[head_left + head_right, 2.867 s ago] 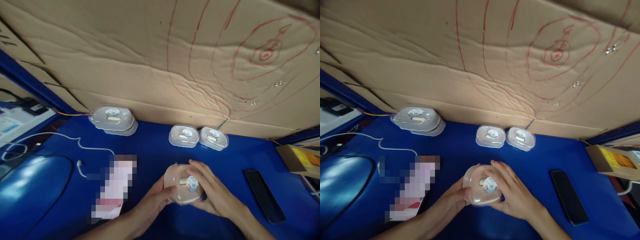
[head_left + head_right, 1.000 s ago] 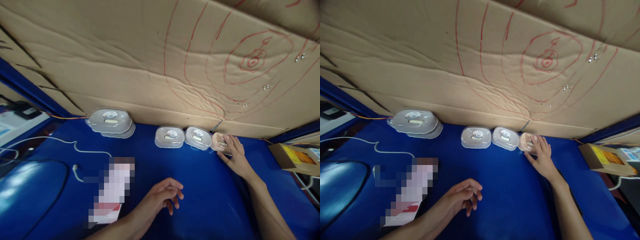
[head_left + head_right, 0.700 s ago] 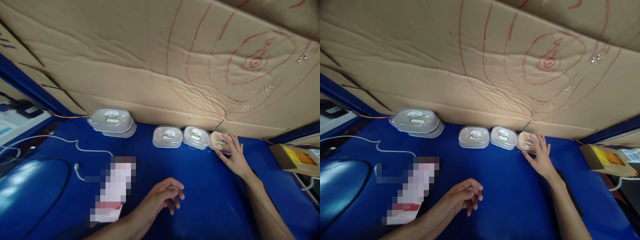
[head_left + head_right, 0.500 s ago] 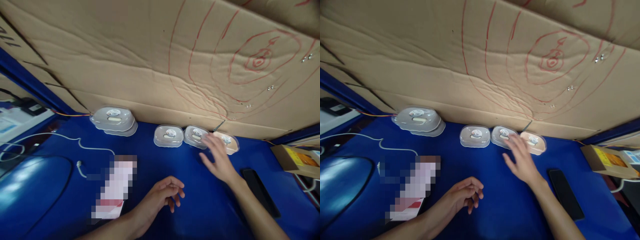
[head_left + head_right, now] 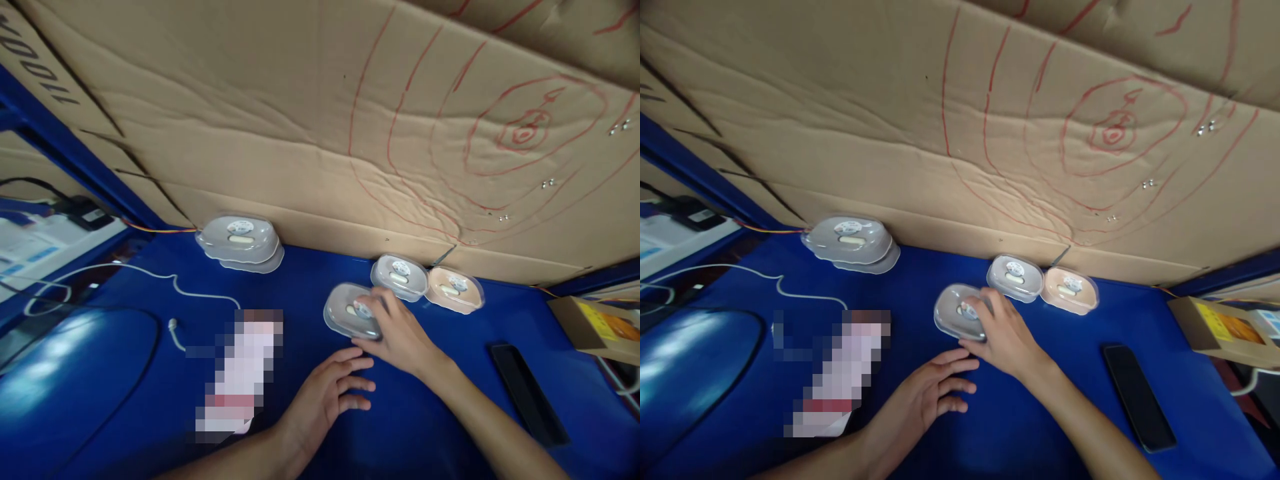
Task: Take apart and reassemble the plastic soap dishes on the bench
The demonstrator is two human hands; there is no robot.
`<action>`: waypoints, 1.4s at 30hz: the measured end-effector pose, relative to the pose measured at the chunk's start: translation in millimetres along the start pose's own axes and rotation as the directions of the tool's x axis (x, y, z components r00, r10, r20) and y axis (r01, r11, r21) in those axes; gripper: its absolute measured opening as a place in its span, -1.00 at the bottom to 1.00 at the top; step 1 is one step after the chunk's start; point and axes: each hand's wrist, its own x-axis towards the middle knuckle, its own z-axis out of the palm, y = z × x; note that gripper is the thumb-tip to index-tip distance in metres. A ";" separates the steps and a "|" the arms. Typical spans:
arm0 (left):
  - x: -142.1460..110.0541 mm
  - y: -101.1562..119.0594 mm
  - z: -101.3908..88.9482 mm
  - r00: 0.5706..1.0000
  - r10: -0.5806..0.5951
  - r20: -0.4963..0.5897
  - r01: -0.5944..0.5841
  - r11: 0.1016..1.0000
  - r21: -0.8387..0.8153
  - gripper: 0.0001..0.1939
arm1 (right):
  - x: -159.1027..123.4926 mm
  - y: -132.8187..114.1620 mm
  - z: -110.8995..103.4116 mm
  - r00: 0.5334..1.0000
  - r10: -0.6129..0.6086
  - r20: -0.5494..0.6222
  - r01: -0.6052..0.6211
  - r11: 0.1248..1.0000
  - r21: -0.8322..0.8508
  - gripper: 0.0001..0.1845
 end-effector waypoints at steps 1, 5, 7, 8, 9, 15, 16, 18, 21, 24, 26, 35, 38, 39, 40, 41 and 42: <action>0.8 -2.9 -1.3 1.000 -0.009 0.010 0.009 0.998 -0.066 -0.43 | -15.2 -2.5 -2.5 0.999 0.036 -0.015 -0.035 0.999 0.026 -0.30; 2.0 -5.1 -0.9 0.995 -0.049 0.085 0.068 0.966 -0.248 -0.29 | -60.7 -10.7 -6.9 0.982 0.186 -0.037 -0.166 0.936 0.310 -0.23; 1.1 -1.5 1.4 0.991 -0.071 0.113 0.098 0.960 -0.263 -0.26 | -70.9 -14.3 -4.7 0.989 0.138 0.056 -0.149 0.904 0.400 -0.19; 0.3 0.4 2.4 0.990 -0.079 0.116 0.107 0.960 -0.260 -0.24 | -73.3 -15.6 -2.9 0.990 0.100 0.102 -0.135 0.894 0.426 -0.18; -0.4 2.0 3.1 0.990 -0.085 0.111 0.111 0.961 -0.254 -0.22 | -74.1 -16.3 -1.0 0.989 0.068 0.132 -0.121 0.884 0.452 -0.18; -2.3 2.1 2.2 0.984 -0.133 0.120 0.153 0.972 -0.177 -0.16 | -69.7 -7.4 0.3 0.992 0.123 0.041 -0.118 0.718 0.686 -0.32; -2.4 2.0 2.3 0.983 -0.135 0.122 0.156 0.972 -0.175 -0.18 | -69.0 -4.9 -0.8 0.987 0.157 0.039 -0.136 0.678 0.722 -0.34; -3.1 2.5 3.7 0.984 -0.139 0.112 0.157 0.973 -0.170 -0.22 | -67.6 0.4 -1.9 0.979 0.199 0.033 -0.154 0.633 0.758 -0.35; -5.2 1.1 7.3 0.980 -0.171 0.102 0.180 0.979 -0.094 -0.25 | -65.9 8.1 1.3 0.976 0.219 -0.008 -0.146 0.675 0.724 -0.39; -8.5 -9.5 7.4 0.945 -0.299 0.131 0.299 0.954 0.021 -0.25 | -65.5 12.7 8.0 0.974 0.224 -0.026 -0.150 0.731 0.666 -0.43; -10.3 -21.3 4.5 0.905 -0.408 0.122 0.402 0.913 0.072 -0.26 | -65.9 12.9 11.7 0.980 0.199 -0.016 -0.147 0.776 0.613 -0.42; -12.2 -39.7 -1.0 0.852 -0.522 0.039 0.517 0.851 0.097 -0.30 | -55.0 0.6 13.8 0.991 -0.030 0.131 0.016 0.994 0.105 -0.35; -14.0 -31.6 2.4 0.864 -0.500 0.061 0.488 0.861 0.142 -0.31 | -52.2 -1.6 15.4 0.991 0.036 0.131 -0.033 0.999 -0.019 -0.20; -14.4 -29.0 3.6 0.871 -0.486 0.070 0.471 0.868 0.157 -0.31 | -52.6 -1.8 15.7 0.993 0.044 0.109 -0.040 0.999 -0.035 -0.18; -14.6 -26.4 4.8 0.879 -0.471 0.079 0.454 0.875 0.170 -0.31 | -53.7 -1.8 15.6 0.996 0.040 0.081 -0.038 0.999 -0.034 -0.21; -14.6 -24.1 5.8 0.886 -0.455 0.086 0.436 0.883 0.175 -0.30 | -55.2 -1.7 15.1 0.998 0.028 0.049 -0.028 0.999 -0.016 -0.29; -14.3 -22.0 6.7 0.891 -0.445 0.092 0.425 0.888 0.178 -0.30 | -56.7 -1.5 14.3 1.000 0.013 0.019 -0.013 1.000 0.009 -0.39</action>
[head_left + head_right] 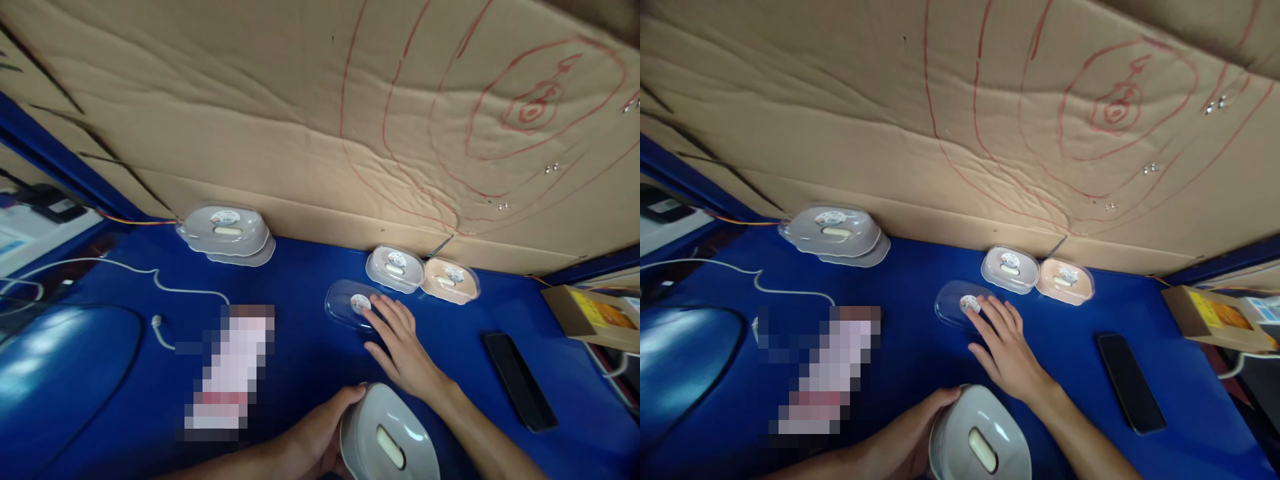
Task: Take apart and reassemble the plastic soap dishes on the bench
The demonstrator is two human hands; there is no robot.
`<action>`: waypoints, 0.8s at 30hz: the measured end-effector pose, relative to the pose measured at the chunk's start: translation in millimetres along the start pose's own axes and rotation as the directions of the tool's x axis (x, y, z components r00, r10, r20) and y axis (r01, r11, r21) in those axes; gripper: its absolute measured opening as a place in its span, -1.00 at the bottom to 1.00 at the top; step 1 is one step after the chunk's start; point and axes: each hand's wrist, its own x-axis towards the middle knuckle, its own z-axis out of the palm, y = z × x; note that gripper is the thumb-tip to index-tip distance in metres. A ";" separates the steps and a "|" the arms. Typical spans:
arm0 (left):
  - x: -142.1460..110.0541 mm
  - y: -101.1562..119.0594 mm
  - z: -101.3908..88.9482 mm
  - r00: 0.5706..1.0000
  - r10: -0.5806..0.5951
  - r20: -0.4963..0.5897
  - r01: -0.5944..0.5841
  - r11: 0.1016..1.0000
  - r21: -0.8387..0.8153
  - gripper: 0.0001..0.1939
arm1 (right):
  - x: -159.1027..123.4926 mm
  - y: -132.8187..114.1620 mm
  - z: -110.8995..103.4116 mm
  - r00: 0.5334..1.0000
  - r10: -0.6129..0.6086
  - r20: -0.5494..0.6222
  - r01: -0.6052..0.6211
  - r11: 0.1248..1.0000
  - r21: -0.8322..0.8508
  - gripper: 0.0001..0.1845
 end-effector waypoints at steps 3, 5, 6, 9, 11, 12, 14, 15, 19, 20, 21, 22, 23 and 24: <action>-1.0 4.4 0.9 1.000 0.018 -0.011 -0.018 1.000 -0.004 -0.28 | -2.9 1.0 -2.9 0.998 -0.037 -0.049 0.040 0.997 0.066 -0.67; -1.3 5.4 0.9 1.000 0.023 -0.020 -0.024 1.000 -0.009 -0.26 | -2.1 1.8 -4.0 0.998 -0.048 -0.038 0.050 0.996 0.074 -0.71; -1.4 5.4 0.9 0.999 0.025 -0.020 -0.025 1.000 -0.010 -0.27 | -1.2 2.3 -4.4 0.998 -0.051 -0.024 0.053 0.996 0.076 -0.69; -1.5 5.6 0.7 0.999 0.048 -0.011 -0.048 0.998 -0.032 -0.31 | 0.5 3.4 -7.6 0.999 -0.045 0.015 0.043 0.992 0.122 -0.59; -1.5 7.1 0.8 0.996 0.087 -0.005 -0.087 0.995 -0.049 -0.32 | -0.9 2.8 -13.8 1.000 -0.013 0.017 0.009 0.980 0.197 -0.58; -1.4 8.5 1.0 0.993 0.115 -0.007 -0.115 0.992 -0.056 -0.32 | -2.5 1.8 -18.4 1.000 0.005 0.019 -0.010 0.968 0.250 -0.60; -1.6 12.4 1.3 0.982 0.187 -0.025 -0.188 0.980 -0.067 -0.31 | -6.6 -1.9 -29.1 0.998 0.015 0.058 -0.035 0.929 0.368 -0.61; -1.9 14.6 1.4 0.972 0.230 -0.039 -0.232 0.970 -0.073 -0.32 | -8.8 -4.6 -34.4 0.996 0.000 0.093 -0.039 0.908 0.416 -0.59; -3.3 21.7 0.3 0.932 0.358 -0.060 -0.362 0.926 -0.108 -0.34 | -15.8 -17.5 -44.1 0.973 -0.044 0.225 -0.048 0.921 0.387 -0.07; -3.3 22.1 -0.2 0.927 0.368 -0.068 -0.374 0.920 -0.120 -0.33 | -17.0 -20.3 -43.1 0.971 -0.034 0.236 -0.053 0.934 0.353 0.02; -3.0 21.7 -0.6 0.925 0.372 -0.076 -0.379 0.916 -0.129 -0.32 | -17.9 -22.6 -41.2 0.971 -0.024 0.236 -0.058 0.941 0.334 0.04; -2.4 20.5 -0.9 0.924 0.373 -0.083 -0.381 0.915 -0.133 -0.30 | -18.4 -24.2 -39.0 0.973 -0.017 0.229 -0.063 0.939 0.338 0.01; -1.7 18.9 -1.1 0.923 0.375 -0.084 -0.383 0.914 -0.133 -0.28 | -18.7 -25.1 -36.9 0.975 -0.013 0.221 -0.071 0.928 0.367 -0.04; -0.8 16.9 -1.3 0.923 0.376 -0.078 -0.383 0.914 -0.132 -0.25 | -18.6 -25.2 -35.2 0.977 -0.011 0.214 -0.080 0.908 0.412 -0.08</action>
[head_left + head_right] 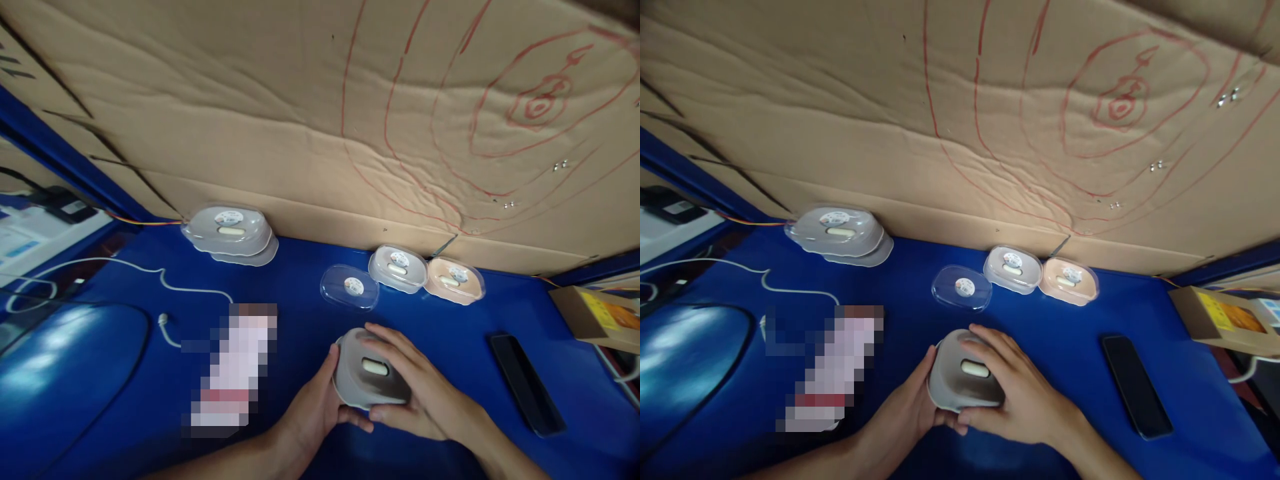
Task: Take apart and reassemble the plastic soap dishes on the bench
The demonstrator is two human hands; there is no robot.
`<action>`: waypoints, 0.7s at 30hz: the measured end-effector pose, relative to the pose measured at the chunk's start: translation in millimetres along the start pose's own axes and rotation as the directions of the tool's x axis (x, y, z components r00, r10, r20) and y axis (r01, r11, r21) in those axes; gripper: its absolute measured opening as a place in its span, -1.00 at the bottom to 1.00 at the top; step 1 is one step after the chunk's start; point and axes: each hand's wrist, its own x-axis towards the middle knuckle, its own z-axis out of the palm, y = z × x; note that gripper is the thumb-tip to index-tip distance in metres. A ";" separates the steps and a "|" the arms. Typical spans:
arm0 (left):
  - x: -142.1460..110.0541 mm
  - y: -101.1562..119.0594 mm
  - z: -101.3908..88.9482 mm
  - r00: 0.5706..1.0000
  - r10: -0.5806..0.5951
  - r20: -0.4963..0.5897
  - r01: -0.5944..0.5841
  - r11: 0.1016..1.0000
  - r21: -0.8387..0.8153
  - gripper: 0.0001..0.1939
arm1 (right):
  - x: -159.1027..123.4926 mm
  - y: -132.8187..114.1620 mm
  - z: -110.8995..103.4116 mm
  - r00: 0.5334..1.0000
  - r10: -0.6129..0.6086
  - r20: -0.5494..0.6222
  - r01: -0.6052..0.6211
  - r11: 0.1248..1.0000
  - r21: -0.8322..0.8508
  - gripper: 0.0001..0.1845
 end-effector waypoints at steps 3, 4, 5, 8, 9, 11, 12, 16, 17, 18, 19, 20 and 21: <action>0.0 -5.7 -1.2 1.000 -0.005 0.022 0.005 1.000 -0.007 -0.16 | 2.1 3.1 -0.7 1.000 0.001 -0.019 0.002 0.985 0.171 -0.15; 0.2 -6.7 -1.6 1.000 -0.008 0.020 0.009 1.000 -0.015 -0.15 | 2.9 4.7 -2.3 1.000 0.010 -0.030 -0.003 0.977 0.215 -0.18; 0.4 -7.4 -1.8 1.000 -0.013 0.017 0.014 1.000 -0.024 -0.15 | 3.5 6.6 -4.2 0.999 0.023 -0.044 -0.011 0.967 0.253 -0.23; 0.9 -9.1 -1.9 1.000 -0.026 0.012 0.026 0.999 -0.041 -0.19 | 4.7 13.7 -10.2 0.992 0.085 -0.090 -0.050 0.939 0.341 -0.36; 0.6 -10.4 -1.9 0.999 -0.043 0.023 0.044 0.998 -0.036 -0.20 | 4.6 16.0 -11.7 0.990 0.100 -0.104 -0.058 0.935 0.351 -0.39; -1.1 -14.6 -2.1 0.993 -0.103 0.060 0.104 0.995 -0.007 -0.20 | 4.1 19.3 -13.1 0.987 0.098 -0.124 -0.053 0.944 0.326 -0.42; -2.4 -17.2 -2.5 0.987 -0.141 0.078 0.139 0.990 0.020 -0.20 | 3.7 19.9 -12.9 0.987 0.088 -0.131 -0.046 0.956 0.291 -0.43; -6.4 -26.6 -7.1 0.972 -0.218 0.085 0.206 0.970 0.132 -0.31 | 4.3 17.8 -6.8 0.988 0.043 -0.149 -0.030 0.996 0.090 -0.44; -6.3 -28.4 -8.7 0.972 -0.219 0.087 0.204 0.967 0.155 -0.34 | 5.2 16.9 -4.9 0.988 0.030 -0.150 -0.024 0.999 0.038 -0.43; -5.6 -30.0 -10.4 0.972 -0.215 0.092 0.197 0.965 0.171 -0.35 | 6.3 16.3 -3.2 0.989 0.011 -0.145 -0.013 1.000 -0.012 -0.41; -4.6 -31.4 -12.0 0.972 -0.211 0.100 0.190 0.964 0.185 -0.34 | 7.6 16.0 -1.9 0.991 -0.011 -0.135 0.003 0.998 -0.059 -0.40; -3.4 -32.6 -13.4 0.973 -0.205 0.109 0.181 0.963 0.197 -0.31 | 8.9 16.0 -0.9 0.992 -0.032 -0.122 0.020 0.995 -0.100 -0.41; -2.5 -33.3 -14.5 0.972 -0.199 0.123 0.171 0.963 0.208 -0.27 | 10.2 16.1 -0.3 0.993 -0.048 -0.106 0.034 0.991 -0.133 -0.41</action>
